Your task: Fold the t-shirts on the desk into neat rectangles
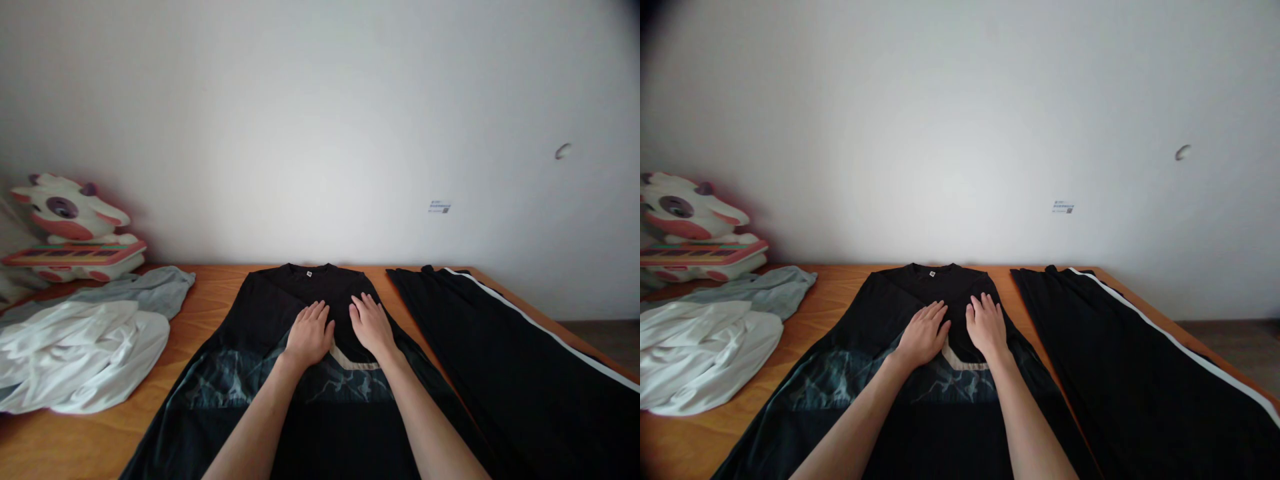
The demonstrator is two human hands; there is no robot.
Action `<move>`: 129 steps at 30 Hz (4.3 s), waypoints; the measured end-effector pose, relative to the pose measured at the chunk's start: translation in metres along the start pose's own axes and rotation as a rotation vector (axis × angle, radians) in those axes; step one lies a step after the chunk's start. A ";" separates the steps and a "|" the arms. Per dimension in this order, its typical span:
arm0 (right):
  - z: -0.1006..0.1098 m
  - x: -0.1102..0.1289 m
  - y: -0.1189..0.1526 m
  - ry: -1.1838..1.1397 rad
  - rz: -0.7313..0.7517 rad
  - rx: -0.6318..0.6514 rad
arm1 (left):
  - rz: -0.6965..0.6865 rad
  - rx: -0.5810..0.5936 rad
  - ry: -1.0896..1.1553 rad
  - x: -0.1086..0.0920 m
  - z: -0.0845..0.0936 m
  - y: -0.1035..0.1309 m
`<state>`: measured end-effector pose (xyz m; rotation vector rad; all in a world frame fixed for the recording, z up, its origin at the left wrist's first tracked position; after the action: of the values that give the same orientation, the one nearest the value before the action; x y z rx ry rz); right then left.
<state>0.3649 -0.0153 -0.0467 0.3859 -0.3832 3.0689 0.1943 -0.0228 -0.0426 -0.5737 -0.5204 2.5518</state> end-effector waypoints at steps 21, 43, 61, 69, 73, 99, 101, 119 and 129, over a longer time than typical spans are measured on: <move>-0.004 0.032 0.008 -0.004 0.156 0.115 | 0.302 0.007 -0.281 0.034 0.013 0.008; -0.005 0.048 0.016 -0.068 0.234 0.126 | 0.468 -0.253 0.203 0.054 0.025 0.003; 0.006 0.053 0.028 -0.010 0.281 -0.120 | 0.220 0.039 -0.178 0.038 0.067 0.084; 0.013 0.064 0.040 0.052 0.284 -0.127 | 0.205 0.032 -0.168 0.040 0.066 0.085; 0.015 0.066 0.075 0.089 0.284 -0.010 | 0.189 0.030 -0.157 0.041 0.066 0.084; 0.027 0.105 0.090 -0.111 0.270 0.042 | -0.007 0.115 -0.284 0.006 0.050 0.066; 0.015 0.102 0.089 -0.096 0.238 0.094 | -0.030 0.134 -0.326 0.009 0.043 0.069; 0.011 0.099 0.094 -0.078 0.230 0.111 | -0.046 0.128 -0.228 0.003 0.068 0.132; 0.049 0.067 0.178 -0.138 0.450 0.180 | -0.106 0.191 -0.159 -0.016 0.118 0.183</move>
<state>0.3014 -0.2000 -0.0268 0.5946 -0.2218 3.5423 0.0853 -0.2107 -0.0215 -0.2693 -0.3450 2.5212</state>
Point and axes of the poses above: each hand's wrist, its own y-axis away from the middle knuckle, its own z-axis out of the back of the hand, x = y × z, the point moved 3 cm from there along -y, towards the middle knuckle, and after that the axes turned 7 degrees about -x, right-handed, at the moved point
